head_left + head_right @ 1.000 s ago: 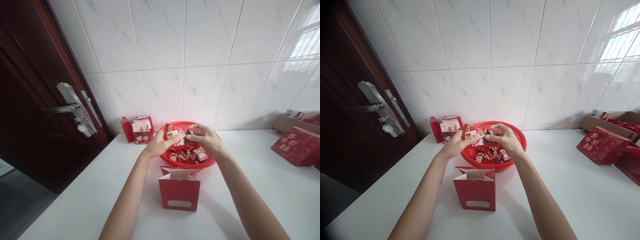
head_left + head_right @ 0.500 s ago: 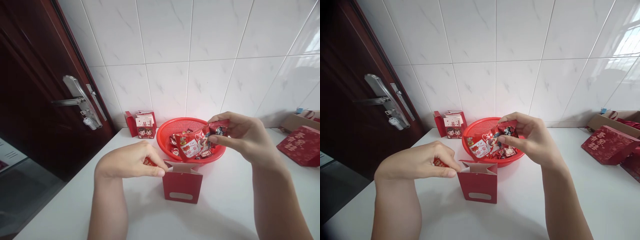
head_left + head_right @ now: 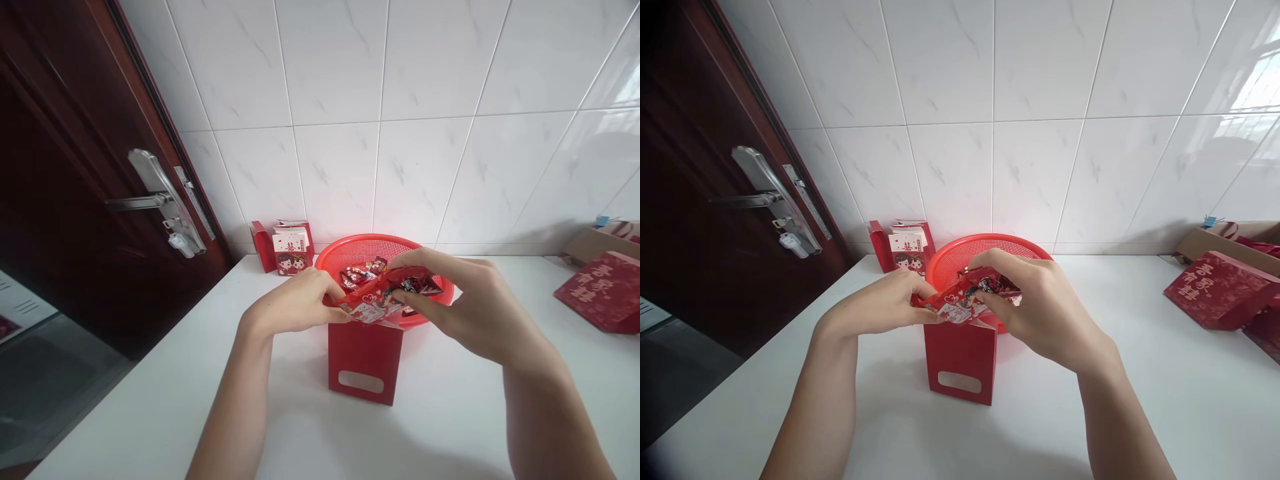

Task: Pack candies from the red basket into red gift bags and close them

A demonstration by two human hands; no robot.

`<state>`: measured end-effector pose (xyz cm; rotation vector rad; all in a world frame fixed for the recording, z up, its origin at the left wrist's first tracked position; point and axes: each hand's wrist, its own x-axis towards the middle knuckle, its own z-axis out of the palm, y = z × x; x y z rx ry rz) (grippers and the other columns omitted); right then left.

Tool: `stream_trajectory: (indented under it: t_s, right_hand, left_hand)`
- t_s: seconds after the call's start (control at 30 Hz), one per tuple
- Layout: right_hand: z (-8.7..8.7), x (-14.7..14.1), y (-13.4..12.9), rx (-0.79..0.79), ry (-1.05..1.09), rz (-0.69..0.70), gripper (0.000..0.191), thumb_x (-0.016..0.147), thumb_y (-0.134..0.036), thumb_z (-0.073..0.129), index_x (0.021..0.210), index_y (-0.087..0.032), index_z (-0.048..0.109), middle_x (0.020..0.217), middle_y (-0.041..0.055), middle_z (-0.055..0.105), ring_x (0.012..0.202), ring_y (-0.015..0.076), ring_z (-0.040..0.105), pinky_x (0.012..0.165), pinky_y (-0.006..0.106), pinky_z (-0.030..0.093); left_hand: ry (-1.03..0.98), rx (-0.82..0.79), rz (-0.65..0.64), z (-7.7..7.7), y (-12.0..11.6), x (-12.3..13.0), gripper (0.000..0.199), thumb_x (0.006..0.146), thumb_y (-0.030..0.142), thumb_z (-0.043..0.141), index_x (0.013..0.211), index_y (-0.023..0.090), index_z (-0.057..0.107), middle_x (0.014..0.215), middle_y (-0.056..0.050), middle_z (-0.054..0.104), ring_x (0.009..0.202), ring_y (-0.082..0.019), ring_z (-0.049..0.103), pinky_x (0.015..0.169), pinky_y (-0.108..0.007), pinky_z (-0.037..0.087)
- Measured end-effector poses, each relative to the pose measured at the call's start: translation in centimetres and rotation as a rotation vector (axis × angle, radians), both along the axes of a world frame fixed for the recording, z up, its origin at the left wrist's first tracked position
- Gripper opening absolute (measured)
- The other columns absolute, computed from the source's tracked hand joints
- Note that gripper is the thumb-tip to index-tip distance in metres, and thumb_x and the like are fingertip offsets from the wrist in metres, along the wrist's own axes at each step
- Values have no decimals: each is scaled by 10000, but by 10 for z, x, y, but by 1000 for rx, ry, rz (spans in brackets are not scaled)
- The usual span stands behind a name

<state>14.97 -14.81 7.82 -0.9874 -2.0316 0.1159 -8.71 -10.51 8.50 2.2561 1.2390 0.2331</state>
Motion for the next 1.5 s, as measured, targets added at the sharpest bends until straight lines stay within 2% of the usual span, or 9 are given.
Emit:
stream_trajectory:
  t_s: [0.13, 0.27, 0.37, 0.53, 0.63, 0.77, 0.93, 1.3, 1.5]
  right_hand:
    - [-2, 2, 3, 66, -11, -44, 165, 883, -190, 631, 1021, -267, 678, 927, 1, 769, 696, 157, 690, 605, 255, 530]
    - [-4, 2, 5, 71, -48, -101, 177, 880, -169, 629, 1022, -270, 658, 892, -14, 762, 613, 131, 640, 553, 239, 481]
    - [-5, 1, 5, 40, -113, -123, 173, 889, -167, 604, 1017, -264, 668, 880, -1, 761, 623, 142, 644, 545, 242, 455]
    - [-6, 0, 6, 50, -183, -128, 209, 894, -167, 550, 1038, -249, 678, 868, 24, 753, 642, 157, 632, 551, 252, 419]
    - [-8, -3, 7, 37, -252, -124, 218, 888, -143, 525, 1015, -248, 666, 798, 12, 719, 580, 139, 568, 526, 249, 349]
    - [-12, -16, 8, 15, -385, -118, 190, 875, -97, 473, 883, -223, 615, 673, -6, 621, 514, 122, 453, 503, 263, 237]
    - [-18, -32, 8, 12, -537, -127, 165, 759, -58, 541, 757, -214, 487, 614, -30, 500, 502, 119, 317, 484, 281, 137]
    - [-31, -53, 16, -126, -648, -45, 190, 823, -30, 528, 905, -176, 618, 648, -12, 595, 454, 109, 214, 504, 293, 149]
    - [-30, -53, 19, -231, -631, -28, 226, 807, -2, 527, 919, -177, 617, 660, -19, 602, 459, 104, 296, 497, 295, 165]
  left_hand:
    - [-26, 15, 50, -3, 1, 2, 170, 682, 266, 702, 587, 220, 569, 541, 51, 445, 509, -121, 390, 474, -275, 239]
    - [-96, -100, 17, -4, 2, 2, 118, 741, 330, 679, 778, 225, 721, 628, 18, 625, 459, -134, 523, 421, -252, 325]
    - [-126, -113, 21, -6, 5, 4, 160, 779, 344, 648, 691, 216, 684, 516, 33, 559, 383, -127, 514, 395, -236, 352]
    - [-123, -164, 62, -7, 6, 5, 114, 702, 315, 715, 639, 220, 702, 452, 36, 514, 386, -129, 497, 362, -219, 330]
    - [-106, -196, 54, -5, 4, 4, 120, 632, 303, 776, 721, 227, 750, 526, 35, 544, 411, -110, 470, 350, -206, 317]
    - [-81, -196, 90, -5, 4, 2, 358, 578, 336, 831, 923, 261, 772, 592, 50, 532, 425, -100, 455, 334, -202, 282]
    - [-65, -202, 31, -6, 7, 2, 306, 585, 325, 820, 875, 256, 747, 600, 54, 550, 428, -103, 475, 369, -210, 303]
    - [-53, -183, -15, -7, 11, 1, 246, 611, 330, 787, 839, 248, 743, 616, 37, 595, 485, -127, 522, 382, -206, 350]
    - [-53, -186, -15, -6, 11, 2, 254, 626, 349, 780, 861, 255, 752, 590, 40, 576, 491, -132, 534, 396, -209, 352]
